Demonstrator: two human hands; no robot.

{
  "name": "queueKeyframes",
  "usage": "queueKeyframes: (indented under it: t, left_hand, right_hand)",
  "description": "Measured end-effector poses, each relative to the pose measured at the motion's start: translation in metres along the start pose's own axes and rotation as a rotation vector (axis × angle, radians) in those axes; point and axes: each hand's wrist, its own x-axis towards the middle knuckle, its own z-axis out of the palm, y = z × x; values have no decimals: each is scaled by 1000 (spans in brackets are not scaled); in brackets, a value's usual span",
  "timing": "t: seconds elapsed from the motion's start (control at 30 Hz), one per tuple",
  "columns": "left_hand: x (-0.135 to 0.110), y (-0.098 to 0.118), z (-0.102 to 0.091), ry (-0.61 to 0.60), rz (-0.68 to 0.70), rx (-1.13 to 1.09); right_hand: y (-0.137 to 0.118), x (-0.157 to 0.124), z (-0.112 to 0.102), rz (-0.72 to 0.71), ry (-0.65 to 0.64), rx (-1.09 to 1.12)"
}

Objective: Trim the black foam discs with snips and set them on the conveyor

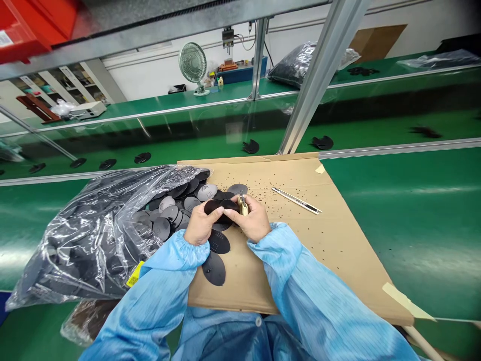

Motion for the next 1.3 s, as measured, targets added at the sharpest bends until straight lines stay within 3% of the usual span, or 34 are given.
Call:
queueKeyframes:
  t: [0.2,0.4,0.57,0.7,0.97,1.3]
  left_hand:
    - [1,-3,-2,58,41,79]
    - [0,0,4,26,13,19]
    - [2,10,8,72,-48,-76]
    - [2,15,6,3,-194,-98]
    - [-3,21,5,-99,-311,-212]
    - [-4,24,-3,-211,-405,-230]
  right_hand:
    - [-1,1,2,110,20,136]
    - [-2,0,3,107,69,12]
    - [0,-3,6,-36,24,28]
    - [-1,-6,5,-160,-42,78]
    - [-4,-10,6,-324,-76,91]
    - [-7,-13,4,-475,-9,-92]
